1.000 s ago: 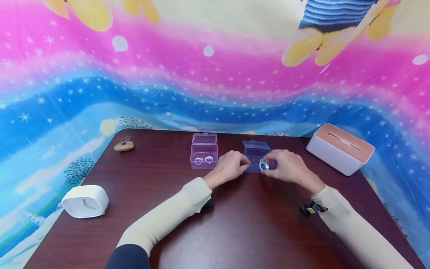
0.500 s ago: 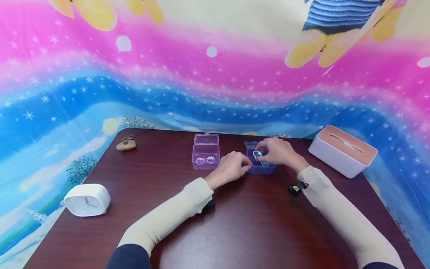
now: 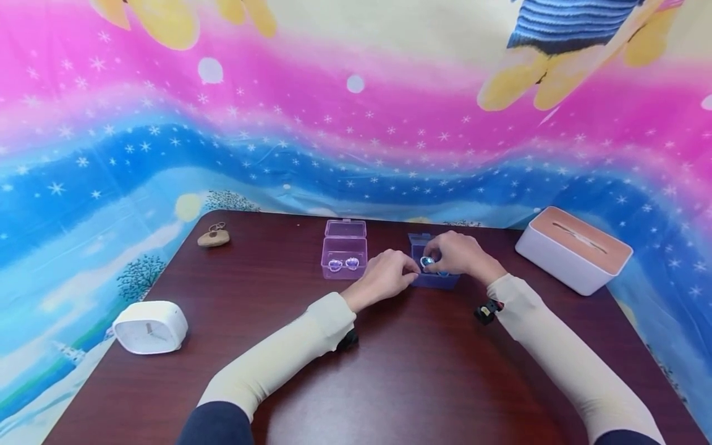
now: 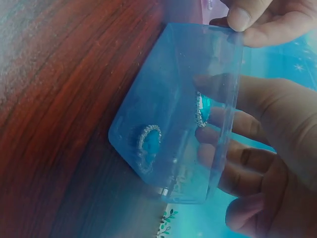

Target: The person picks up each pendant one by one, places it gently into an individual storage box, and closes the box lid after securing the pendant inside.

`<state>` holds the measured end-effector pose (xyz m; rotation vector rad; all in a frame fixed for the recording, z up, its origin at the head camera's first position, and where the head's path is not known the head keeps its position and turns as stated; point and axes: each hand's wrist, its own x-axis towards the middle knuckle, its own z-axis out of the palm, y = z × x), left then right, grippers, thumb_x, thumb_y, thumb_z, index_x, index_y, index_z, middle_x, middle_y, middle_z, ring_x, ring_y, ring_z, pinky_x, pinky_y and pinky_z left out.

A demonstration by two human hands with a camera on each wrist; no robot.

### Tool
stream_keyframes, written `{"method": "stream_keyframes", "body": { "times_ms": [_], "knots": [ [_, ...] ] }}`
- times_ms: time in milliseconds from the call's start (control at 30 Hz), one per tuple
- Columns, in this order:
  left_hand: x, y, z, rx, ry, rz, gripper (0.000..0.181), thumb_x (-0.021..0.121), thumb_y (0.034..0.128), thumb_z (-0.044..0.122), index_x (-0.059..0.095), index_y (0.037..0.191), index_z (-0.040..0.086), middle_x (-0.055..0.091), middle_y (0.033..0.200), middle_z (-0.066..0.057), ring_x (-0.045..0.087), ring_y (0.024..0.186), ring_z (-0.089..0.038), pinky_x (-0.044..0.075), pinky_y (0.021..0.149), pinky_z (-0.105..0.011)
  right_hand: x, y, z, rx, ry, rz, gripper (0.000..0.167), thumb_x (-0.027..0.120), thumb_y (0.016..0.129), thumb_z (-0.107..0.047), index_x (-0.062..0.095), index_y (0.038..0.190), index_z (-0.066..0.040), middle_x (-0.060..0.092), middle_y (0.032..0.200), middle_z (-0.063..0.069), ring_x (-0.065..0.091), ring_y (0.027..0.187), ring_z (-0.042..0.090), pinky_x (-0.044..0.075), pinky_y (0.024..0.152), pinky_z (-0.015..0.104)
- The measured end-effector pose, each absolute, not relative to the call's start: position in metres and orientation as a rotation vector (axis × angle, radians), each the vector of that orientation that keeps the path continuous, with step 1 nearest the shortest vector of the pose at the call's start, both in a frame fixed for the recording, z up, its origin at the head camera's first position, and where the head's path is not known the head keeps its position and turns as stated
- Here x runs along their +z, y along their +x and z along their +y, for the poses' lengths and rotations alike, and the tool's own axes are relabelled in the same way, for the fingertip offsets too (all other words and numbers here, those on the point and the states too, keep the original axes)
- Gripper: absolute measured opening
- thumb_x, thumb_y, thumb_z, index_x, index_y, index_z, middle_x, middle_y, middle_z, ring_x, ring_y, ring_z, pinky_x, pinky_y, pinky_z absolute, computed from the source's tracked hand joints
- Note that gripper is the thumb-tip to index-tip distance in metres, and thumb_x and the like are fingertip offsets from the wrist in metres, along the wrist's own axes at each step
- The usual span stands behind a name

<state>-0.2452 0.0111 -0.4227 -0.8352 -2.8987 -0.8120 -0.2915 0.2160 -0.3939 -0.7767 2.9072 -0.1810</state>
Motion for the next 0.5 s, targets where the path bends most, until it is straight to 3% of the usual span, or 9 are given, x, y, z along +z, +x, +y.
{"method": "stream_keyframes", "body": {
  "times_ms": [400,500],
  "knots": [
    [-0.428,-0.246,0.013,-0.8,-0.83,-2.889,0.016,0.07,0.0984,0.028,0.082,0.108,0.026,0.079,0.106,0.011,0.069,0.092,-0.006,0.051,0.066,-0.023,-0.405,-0.291,0.215,-0.14,-0.815,2.906,0.029,0.083,0.086,-0.035,0.079,0.111,-0.021,0.075,0.093,-0.002,0.062,0.075,0.013,0.052,0.06,0.034],
    [-0.426,-0.246,0.013,-0.8,-0.817,-2.884,0.016,0.07,0.0981,0.027,0.082,0.109,0.025,0.08,0.106,0.01,0.069,0.092,-0.007,0.052,0.066,-0.024,-0.405,-0.291,0.215,-0.159,-0.815,2.921,0.03,0.083,0.086,-0.035,0.078,0.112,-0.021,0.075,0.099,0.0,0.066,0.081,0.016,0.056,0.064,0.038]
  ]
}}
